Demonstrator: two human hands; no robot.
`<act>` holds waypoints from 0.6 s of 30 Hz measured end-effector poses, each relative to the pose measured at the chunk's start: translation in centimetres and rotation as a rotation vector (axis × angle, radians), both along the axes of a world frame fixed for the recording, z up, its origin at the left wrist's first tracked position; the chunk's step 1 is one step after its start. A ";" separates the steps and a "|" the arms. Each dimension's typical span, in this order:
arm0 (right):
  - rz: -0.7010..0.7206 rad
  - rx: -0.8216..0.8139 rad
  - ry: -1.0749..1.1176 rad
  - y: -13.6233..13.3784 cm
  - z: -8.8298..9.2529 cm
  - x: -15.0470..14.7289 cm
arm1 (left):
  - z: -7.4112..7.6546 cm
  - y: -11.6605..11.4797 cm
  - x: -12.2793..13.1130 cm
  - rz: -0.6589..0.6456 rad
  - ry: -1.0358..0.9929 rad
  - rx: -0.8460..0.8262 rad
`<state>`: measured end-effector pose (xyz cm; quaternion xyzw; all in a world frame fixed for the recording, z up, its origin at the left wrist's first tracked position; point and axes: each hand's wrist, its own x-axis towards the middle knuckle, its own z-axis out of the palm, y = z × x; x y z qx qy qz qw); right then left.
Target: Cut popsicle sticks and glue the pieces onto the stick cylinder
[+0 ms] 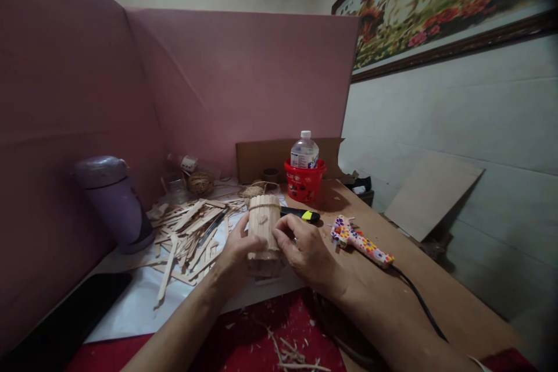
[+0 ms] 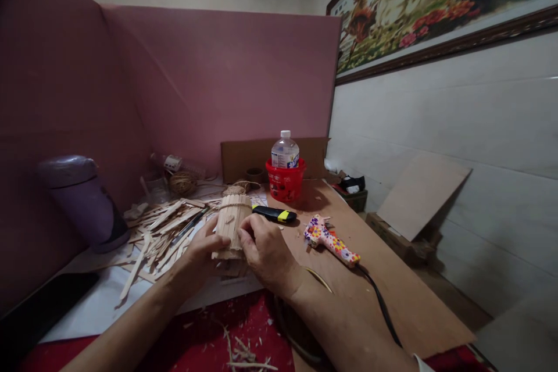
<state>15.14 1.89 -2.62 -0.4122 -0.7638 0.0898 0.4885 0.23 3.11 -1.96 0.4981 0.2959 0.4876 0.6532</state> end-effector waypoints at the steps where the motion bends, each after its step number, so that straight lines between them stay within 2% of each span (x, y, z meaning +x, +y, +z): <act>1: -0.002 0.003 0.003 0.0 0.0 0.0 | 0.1 -0.1 0.0 -0.007 -0.002 -0.009; 5: -0.003 0.009 0.021 -0.1 0.1 -0.1 | 0.2 -0.3 0.0 -0.023 0.027 -0.037; 11: 0.004 0.001 0.045 -0.7 0.4 -0.4 | -0.6 0.5 0.3 0.060 0.049 0.042; 18: -0.018 0.024 0.035 -0.7 0.4 -0.4 | 0.2 -0.4 -0.1 -0.021 0.036 -0.005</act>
